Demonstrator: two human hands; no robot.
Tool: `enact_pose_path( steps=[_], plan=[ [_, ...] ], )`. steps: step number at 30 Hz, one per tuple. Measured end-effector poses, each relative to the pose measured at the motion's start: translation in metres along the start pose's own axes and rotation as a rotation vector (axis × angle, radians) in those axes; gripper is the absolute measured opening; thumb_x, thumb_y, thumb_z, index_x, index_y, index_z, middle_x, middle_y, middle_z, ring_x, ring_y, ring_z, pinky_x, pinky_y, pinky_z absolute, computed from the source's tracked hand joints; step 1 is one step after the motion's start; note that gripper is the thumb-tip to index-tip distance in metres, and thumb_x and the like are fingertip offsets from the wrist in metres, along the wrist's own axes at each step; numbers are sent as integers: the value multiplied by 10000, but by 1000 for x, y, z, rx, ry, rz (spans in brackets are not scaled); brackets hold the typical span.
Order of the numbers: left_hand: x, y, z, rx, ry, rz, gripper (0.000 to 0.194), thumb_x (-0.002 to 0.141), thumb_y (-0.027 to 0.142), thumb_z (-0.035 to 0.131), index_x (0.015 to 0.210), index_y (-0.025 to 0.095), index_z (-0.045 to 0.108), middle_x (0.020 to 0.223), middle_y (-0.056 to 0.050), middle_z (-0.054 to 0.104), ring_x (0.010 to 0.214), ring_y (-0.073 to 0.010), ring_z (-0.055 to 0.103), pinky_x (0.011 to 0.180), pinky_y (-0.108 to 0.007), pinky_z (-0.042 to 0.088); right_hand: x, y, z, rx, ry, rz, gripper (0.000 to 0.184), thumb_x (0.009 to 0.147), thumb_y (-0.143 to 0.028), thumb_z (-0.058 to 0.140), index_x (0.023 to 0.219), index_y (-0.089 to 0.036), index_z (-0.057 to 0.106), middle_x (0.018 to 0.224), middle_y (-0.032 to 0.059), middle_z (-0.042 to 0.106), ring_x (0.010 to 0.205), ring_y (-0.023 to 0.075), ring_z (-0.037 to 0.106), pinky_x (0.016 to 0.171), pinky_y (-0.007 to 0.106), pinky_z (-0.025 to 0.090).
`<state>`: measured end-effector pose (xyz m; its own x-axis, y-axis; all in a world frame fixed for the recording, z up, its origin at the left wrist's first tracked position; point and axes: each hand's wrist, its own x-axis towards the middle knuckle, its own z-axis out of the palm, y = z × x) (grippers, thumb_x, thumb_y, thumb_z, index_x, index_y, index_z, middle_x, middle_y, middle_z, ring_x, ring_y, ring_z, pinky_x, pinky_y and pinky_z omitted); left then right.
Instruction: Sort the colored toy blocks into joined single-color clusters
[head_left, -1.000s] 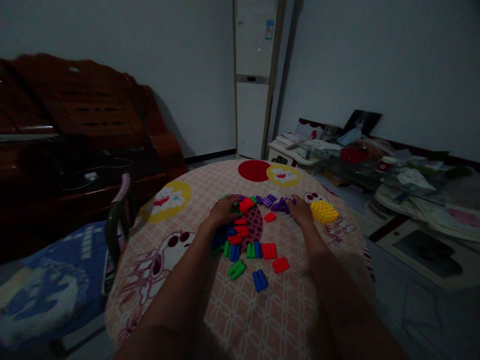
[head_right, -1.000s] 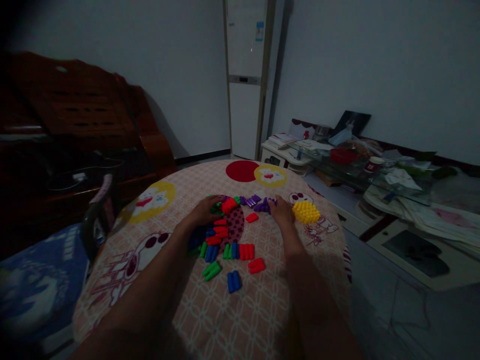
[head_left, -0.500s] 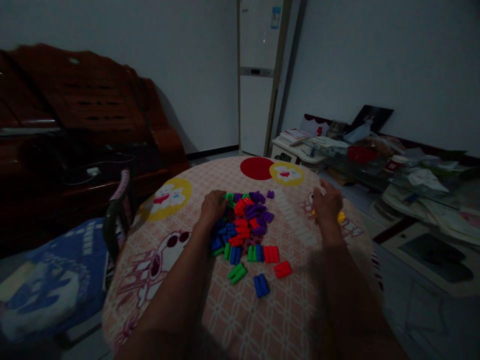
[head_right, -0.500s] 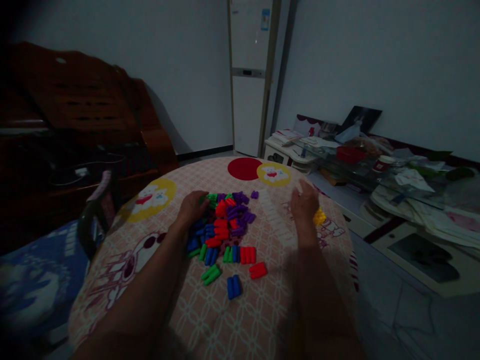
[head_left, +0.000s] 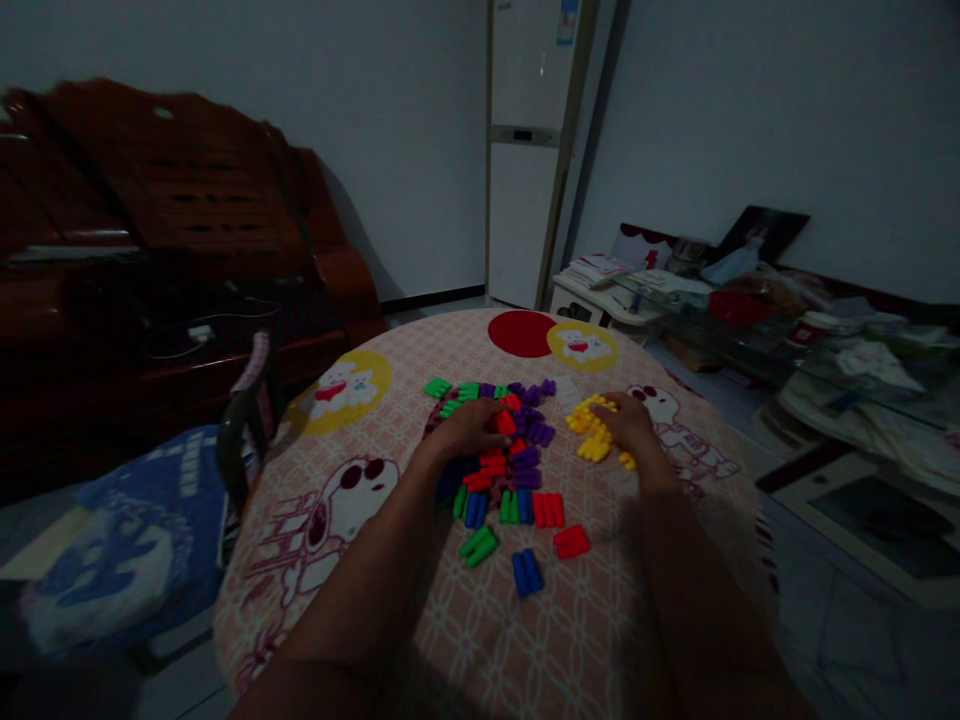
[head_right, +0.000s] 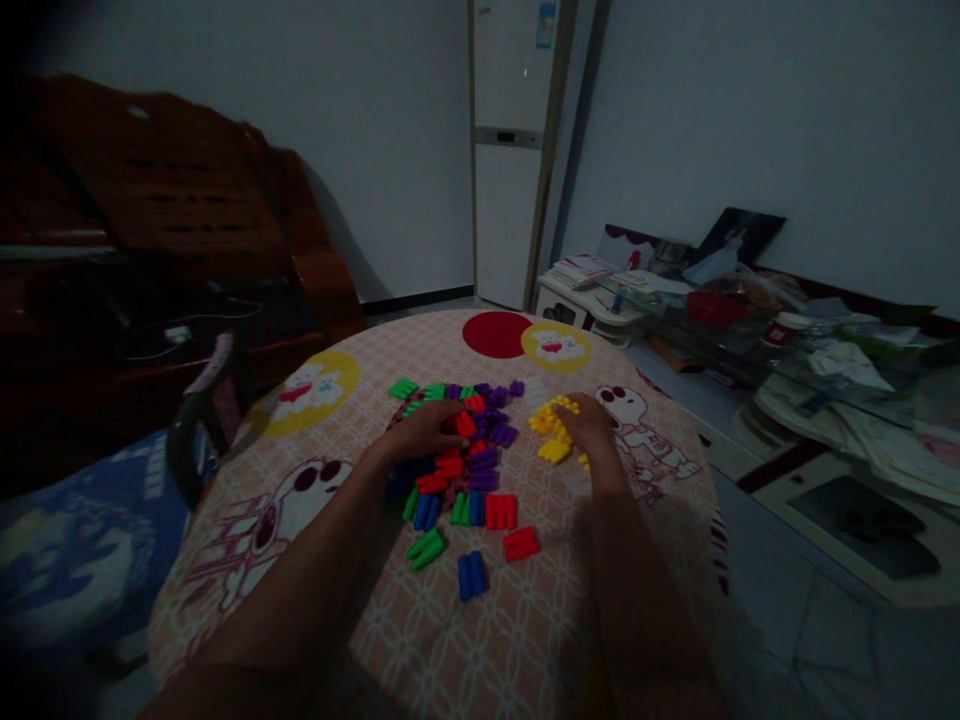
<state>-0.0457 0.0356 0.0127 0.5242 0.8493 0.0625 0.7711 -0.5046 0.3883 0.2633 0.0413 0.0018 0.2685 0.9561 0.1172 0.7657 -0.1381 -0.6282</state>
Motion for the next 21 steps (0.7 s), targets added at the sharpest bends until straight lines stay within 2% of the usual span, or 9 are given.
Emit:
enact_pose_path(
  steps=[2, 5, 9, 12, 15, 17, 18, 20, 21],
  plan=[
    [1, 0, 4, -17, 7, 11, 599, 818, 367, 697, 1374, 200, 548, 1372, -109, 618, 1251, -276, 577, 1074, -389, 437, -9, -21, 20, 217, -119, -81, 455, 775, -365, 682, 1184, -166, 701, 1014, 88, 737, 877, 214, 687, 785, 334, 553],
    [3, -4, 11, -18, 76, -46, 630, 827, 289, 671, 1420, 155, 505, 1405, -154, 589, 1293, -302, 550, 1112, -441, 408, -24, -45, 43, 454, -250, -224, 532, 720, -328, 726, 1234, -195, 680, 979, 51, 733, 850, 206, 680, 752, 330, 569],
    [5, -16, 12, -105, 247, -168, 632, 810, 219, 652, 1416, 116, 503, 1358, -167, 623, 1255, -301, 580, 1103, -452, 428, -46, -71, 59, 664, -426, -326, 662, 738, -299, 693, 1385, -221, 576, 1111, 70, 718, 871, 201, 686, 757, 328, 579],
    [4, -26, 8, -237, 329, -220, 556, 852, 205, 561, 1399, 116, 519, 1303, -154, 659, 1178, -273, 628, 1036, -436, 492, -62, -88, 64, 767, -558, -441, 666, 773, -307, 661, 1424, -248, 537, 1308, 89, 650, 1015, 214, 673, 826, 332, 575],
    [1, -31, 0, -371, 365, -164, 524, 902, 209, 451, 1418, 134, 509, 1304, -131, 665, 1160, -235, 641, 1015, -410, 511, -69, -97, 61, 832, -623, -523, 600, 824, -348, 624, 1414, -273, 546, 1434, 76, 570, 1175, 234, 619, 857, 326, 572],
    [-1, -29, -7, -378, 378, -98, 500, 929, 262, 432, 1404, 143, 534, 1329, -124, 654, 1211, -239, 614, 1054, -414, 483, -65, -96, 51, 800, -556, -504, 558, 856, -355, 579, 1407, -266, 553, 1431, 74, 576, 1161, 238, 628, 812, 322, 583],
    [-2, -25, -10, -356, 368, -65, 484, 938, 303, 442, 1380, 150, 564, 1333, -121, 652, 1232, -246, 601, 1073, -417, 467, -59, -93, 43, 729, -472, -483, 534, 864, -342, 562, 1390, -249, 571, 1405, 79, 597, 1129, 236, 642, 806, 326, 582],
    [-3, -14, -12, -291, 311, 7, 463, 933, 385, 492, 1324, 172, 622, 1339, -117, 646, 1257, -259, 582, 1096, -417, 444, -46, -82, 23, 463, -249, -425, 464, 868, -292, 541, 1312, -193, 635, 1296, 101, 669, 1043, 227, 671, 865, 347, 560],
    [-3, -7, -11, -247, 271, 39, 455, 918, 417, 531, 1292, 186, 649, 1351, -117, 635, 1269, -267, 571, 1106, -418, 433, -38, -74, 11, 258, -131, -379, 415, 867, -269, 544, 1250, -172, 673, 1244, 115, 695, 1040, 229, 671, 920, 356, 533]
  ],
)
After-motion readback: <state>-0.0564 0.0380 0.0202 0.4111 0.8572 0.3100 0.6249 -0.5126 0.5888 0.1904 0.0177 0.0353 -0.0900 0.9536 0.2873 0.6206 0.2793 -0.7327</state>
